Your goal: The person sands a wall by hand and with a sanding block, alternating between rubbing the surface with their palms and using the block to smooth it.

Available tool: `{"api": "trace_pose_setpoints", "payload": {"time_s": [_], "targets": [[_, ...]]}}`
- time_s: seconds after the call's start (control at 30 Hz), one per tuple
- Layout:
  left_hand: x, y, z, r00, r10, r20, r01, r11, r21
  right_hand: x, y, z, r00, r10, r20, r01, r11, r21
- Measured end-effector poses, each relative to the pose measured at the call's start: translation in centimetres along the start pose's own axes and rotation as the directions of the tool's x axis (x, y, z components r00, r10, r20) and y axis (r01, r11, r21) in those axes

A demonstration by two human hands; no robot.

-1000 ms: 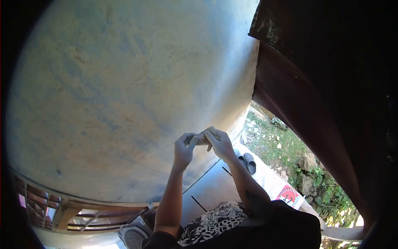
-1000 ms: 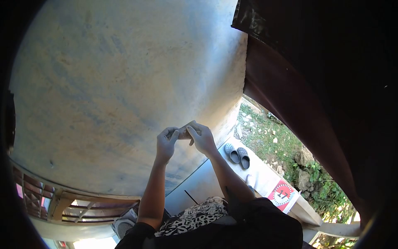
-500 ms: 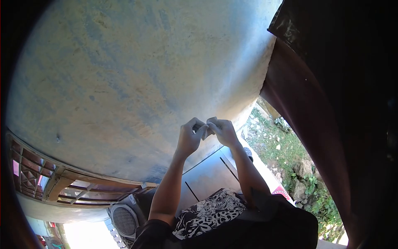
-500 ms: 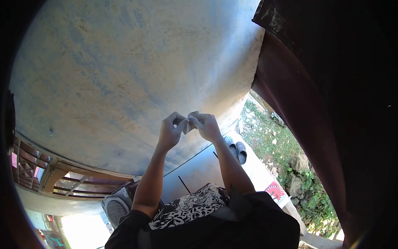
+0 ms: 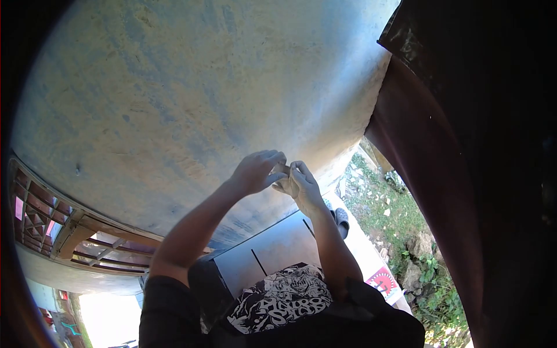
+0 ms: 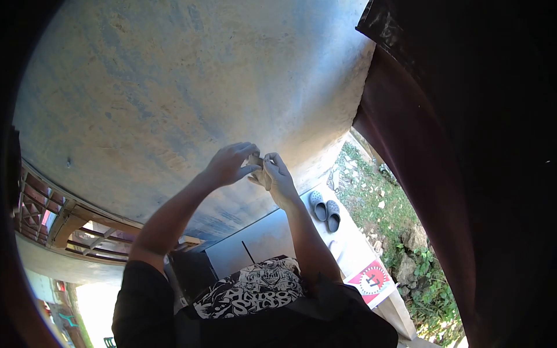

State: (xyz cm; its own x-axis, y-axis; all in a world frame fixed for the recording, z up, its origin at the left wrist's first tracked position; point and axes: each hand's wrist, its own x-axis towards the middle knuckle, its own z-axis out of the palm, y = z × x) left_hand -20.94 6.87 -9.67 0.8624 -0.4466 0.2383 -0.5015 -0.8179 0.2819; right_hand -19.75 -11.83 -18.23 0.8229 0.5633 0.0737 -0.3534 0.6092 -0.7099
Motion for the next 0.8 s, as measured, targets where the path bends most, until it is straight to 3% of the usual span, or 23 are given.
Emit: {"api": "trace_pose_setpoints", "payload": {"time_s": [0.03, 0.1, 0.13, 0.17, 0.23, 0.27, 0.33, 0.37, 0.43, 0.53, 0.67, 0.7, 0.8], "targets": [[0.0, -0.1, -0.6, 1.000, -0.002, 0.008, 0.002, 1.000, -0.002, 0.1, 0.4, -0.4, 1.000, 0.003, -0.005, -0.003, 1.000, 0.006], [0.2, -0.5, -1.9, 0.978, 0.184, 0.101, -0.207, 0.928, 0.309, 0.7, 1.0, -1.4, 0.991, -0.079, -0.104, 0.069, 0.993, -0.092], [0.2, -1.3, -2.4, 0.969, 0.112, 0.222, -0.197, 0.893, 0.406, 0.7, 0.8, -1.9, 0.990, -0.084, -0.109, 0.073, 0.992, -0.099], [0.2, -2.3, -3.3, 0.965, 0.124, 0.231, -0.212, 0.889, 0.405, 0.7, 0.8, -2.5, 0.988, -0.095, -0.119, 0.084, 0.992, -0.095], [0.4, -4.4, -5.7, 0.946, 0.196, 0.257, -0.320, 0.682, 0.658, 0.6, 0.3, -2.8, 0.967, -0.178, -0.184, 0.162, 0.982, -0.100], [0.7, -5.3, -7.0, 0.939, 0.213, 0.271, -0.342, 0.675, 0.654, 0.6, 0.2, -2.9, 0.961, -0.192, -0.200, 0.177, 0.980, -0.094], [1.8, -6.7, -10.0, 0.892, 0.319, 0.320, -0.446, 0.507, 0.738, 1.0, -0.1, -3.1, 0.954, -0.231, -0.190, 0.219, 0.972, -0.083], [2.3, -7.1, -11.1, 0.879, 0.342, 0.332, -0.468, 0.490, 0.735, 1.5, 0.0, -3.1, 0.945, -0.256, -0.205, 0.244, 0.966, -0.080], [3.4, -7.4, -12.9, 0.810, 0.356, 0.467, -0.570, 0.283, 0.772, 3.3, 0.5, -3.0, 0.913, -0.310, -0.264, 0.286, 0.950, -0.125], [4.6, -7.2, -13.4, 0.737, 0.372, 0.565, -0.645, 0.136, 0.752, 6.1, 1.6, -2.9, 0.861, -0.375, -0.343, 0.328, 0.926, -0.189], [4.5, -7.5, -11.7, 0.719, 0.441, 0.536, -0.621, 0.062, 0.782, 10.4, 3.4, -2.1, 0.739, -0.529, -0.417, 0.364, 0.835, -0.413], [4.5, -7.7, -10.9, 0.745, 0.444, 0.499, -0.601, 0.121, 0.790, 11.7, 4.2, -1.6, 0.726, -0.543, -0.422, 0.376, 0.828, -0.417], [5.2, -7.9, -9.9, 0.776, 0.451, 0.442, -0.579, 0.230, 0.783, 15.1, 6.1, 0.1, 0.549, -0.785, -0.287, 0.466, 0.572, -0.675]]}}
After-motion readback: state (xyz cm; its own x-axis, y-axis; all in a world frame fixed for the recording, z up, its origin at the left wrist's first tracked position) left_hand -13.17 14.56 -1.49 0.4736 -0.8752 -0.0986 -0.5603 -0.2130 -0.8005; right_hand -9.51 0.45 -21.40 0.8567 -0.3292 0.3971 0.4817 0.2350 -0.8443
